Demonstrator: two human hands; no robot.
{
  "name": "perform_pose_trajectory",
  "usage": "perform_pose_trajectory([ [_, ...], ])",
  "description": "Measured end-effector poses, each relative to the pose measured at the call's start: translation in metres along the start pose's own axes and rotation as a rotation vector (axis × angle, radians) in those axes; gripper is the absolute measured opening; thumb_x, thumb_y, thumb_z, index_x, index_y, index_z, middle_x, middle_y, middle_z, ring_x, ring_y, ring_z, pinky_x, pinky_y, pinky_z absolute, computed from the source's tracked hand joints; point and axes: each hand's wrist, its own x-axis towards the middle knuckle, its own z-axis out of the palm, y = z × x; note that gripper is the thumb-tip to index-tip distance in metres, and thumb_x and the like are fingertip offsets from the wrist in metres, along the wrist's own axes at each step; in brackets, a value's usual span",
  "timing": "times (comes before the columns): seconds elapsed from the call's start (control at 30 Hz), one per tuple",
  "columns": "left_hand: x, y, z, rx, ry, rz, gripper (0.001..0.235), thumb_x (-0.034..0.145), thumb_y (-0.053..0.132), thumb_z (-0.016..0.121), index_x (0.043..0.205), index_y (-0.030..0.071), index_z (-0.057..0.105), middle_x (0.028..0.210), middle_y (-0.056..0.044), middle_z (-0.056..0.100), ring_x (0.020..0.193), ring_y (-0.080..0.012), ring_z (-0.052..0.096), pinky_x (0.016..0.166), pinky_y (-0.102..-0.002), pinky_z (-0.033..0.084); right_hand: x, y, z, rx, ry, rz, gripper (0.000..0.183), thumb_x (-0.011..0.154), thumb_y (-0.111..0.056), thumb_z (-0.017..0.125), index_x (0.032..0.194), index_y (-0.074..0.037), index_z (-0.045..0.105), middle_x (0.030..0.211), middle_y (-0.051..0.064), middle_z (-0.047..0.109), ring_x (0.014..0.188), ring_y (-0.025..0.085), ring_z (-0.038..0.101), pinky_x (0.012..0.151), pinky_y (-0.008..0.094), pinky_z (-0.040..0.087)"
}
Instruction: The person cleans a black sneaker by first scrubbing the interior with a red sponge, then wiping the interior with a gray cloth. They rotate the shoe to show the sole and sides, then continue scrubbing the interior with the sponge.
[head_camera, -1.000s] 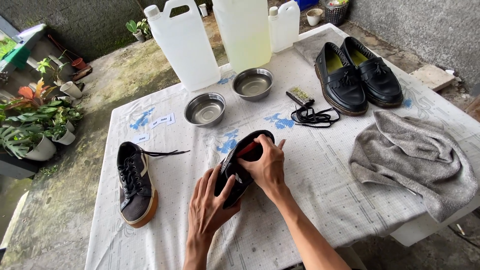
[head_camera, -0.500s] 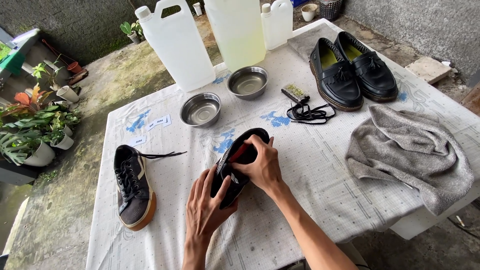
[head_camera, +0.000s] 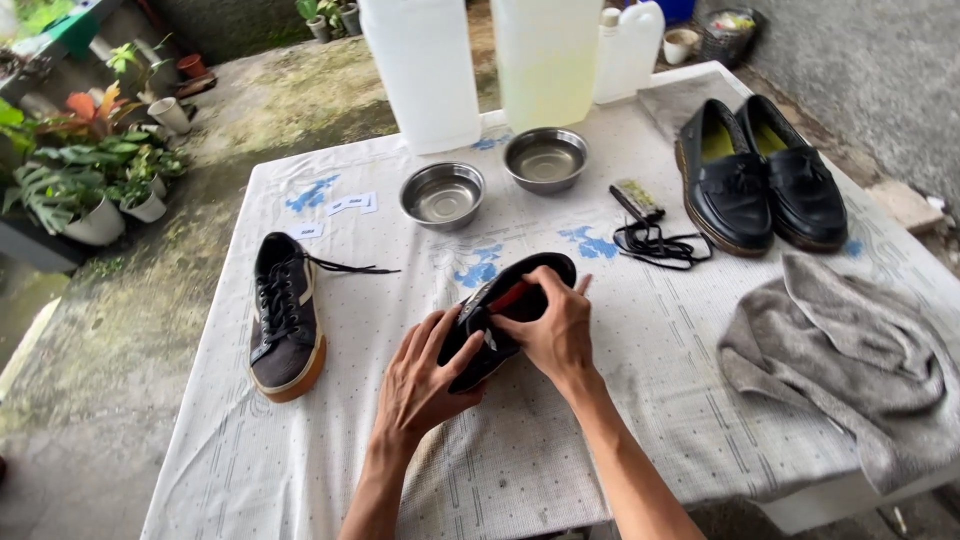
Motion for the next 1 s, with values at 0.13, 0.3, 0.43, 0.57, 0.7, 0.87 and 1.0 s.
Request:
perform_pose_trajectory([
  [0.13, 0.000, 0.002, 0.002, 0.012, 0.001, 0.014, 0.093, 0.060, 0.043, 0.089, 0.143, 0.039, 0.048, 0.147, -0.014, 0.053, 0.131, -0.0361, 0.056, 0.104, -0.051, 0.047, -0.001, 0.010, 0.003, -0.153, 0.090, 0.002, 0.058, 0.061, -0.022, 0.097, 0.107, -0.009, 0.065, 0.106, 0.016, 0.075, 0.107, 0.042, 0.070, 0.116, 0.073, 0.007],
  [0.3, -0.003, -0.001, 0.003, -0.022, -0.007, 0.001, 0.093, 0.062, 0.041, 0.087, 0.146, 0.036, 0.047, 0.146, -0.016, 0.053, 0.130, -0.0378, 0.056, 0.104, -0.052, 0.048, -0.001, -0.010, -0.002, -0.073, -0.027, -0.017, 0.053, 0.058, -0.028, 0.098, 0.098, -0.013, 0.066, 0.096, 0.012, 0.078, 0.104, 0.042, 0.071, 0.121, 0.068, 0.009],
  [0.43, 0.000, -0.001, 0.004, -0.060, -0.021, -0.002, 0.098, 0.059, 0.041, 0.090, 0.146, 0.037, 0.045, 0.146, -0.017, 0.053, 0.131, -0.0384, 0.056, 0.104, -0.053, 0.047, 0.002, -0.001, -0.004, -0.113, -0.016, 0.005, 0.057, 0.057, -0.043, 0.099, 0.095, -0.016, 0.065, 0.094, 0.008, 0.079, 0.103, 0.037, 0.072, 0.120, 0.068, 0.012],
  [0.57, 0.002, 0.002, 0.002, -0.024, -0.028, 0.015, 0.088, 0.064, 0.038, 0.087, 0.143, 0.035, 0.048, 0.146, -0.017, 0.052, 0.131, -0.0390, 0.055, 0.104, -0.054, 0.047, 0.004, 0.003, 0.003, -0.208, 0.102, 0.036, 0.055, 0.061, -0.032, 0.098, 0.100, -0.012, 0.065, 0.095, 0.015, 0.077, 0.099, 0.042, 0.072, 0.117, 0.073, 0.011],
  [0.7, 0.000, 0.002, 0.003, -0.026, -0.063, 0.010, 0.091, 0.064, 0.039, 0.086, 0.145, 0.036, 0.045, 0.148, -0.017, 0.050, 0.132, -0.0393, 0.054, 0.104, -0.054, 0.047, -0.003, -0.017, 0.004, -0.155, -0.023, 0.009, 0.053, 0.059, -0.035, 0.099, 0.093, -0.014, 0.065, 0.093, 0.008, 0.078, 0.101, 0.039, 0.072, 0.120, 0.068, 0.009],
  [0.87, 0.000, 0.002, 0.002, -0.030, -0.071, -0.012, 0.092, 0.064, 0.039, 0.087, 0.146, 0.037, 0.045, 0.147, -0.016, 0.051, 0.133, -0.0388, 0.054, 0.105, -0.054, 0.046, 0.002, 0.005, 0.005, -0.241, 0.022, 0.016, 0.053, 0.061, -0.037, 0.099, 0.096, -0.015, 0.066, 0.097, 0.008, 0.077, 0.101, 0.037, 0.072, 0.121, 0.068, 0.007],
  [1.0, 0.002, 0.004, -0.002, -0.014, -0.095, -0.016, 0.092, 0.064, 0.039, 0.087, 0.146, 0.038, 0.044, 0.146, -0.016, 0.052, 0.132, -0.0385, 0.054, 0.106, -0.054, 0.046, 0.001, -0.001, 0.005, -0.270, 0.117, 0.026, 0.051, 0.064, -0.027, 0.097, 0.100, -0.010, 0.065, 0.103, 0.013, 0.076, 0.100, 0.040, 0.072, 0.119, 0.069, 0.010],
])
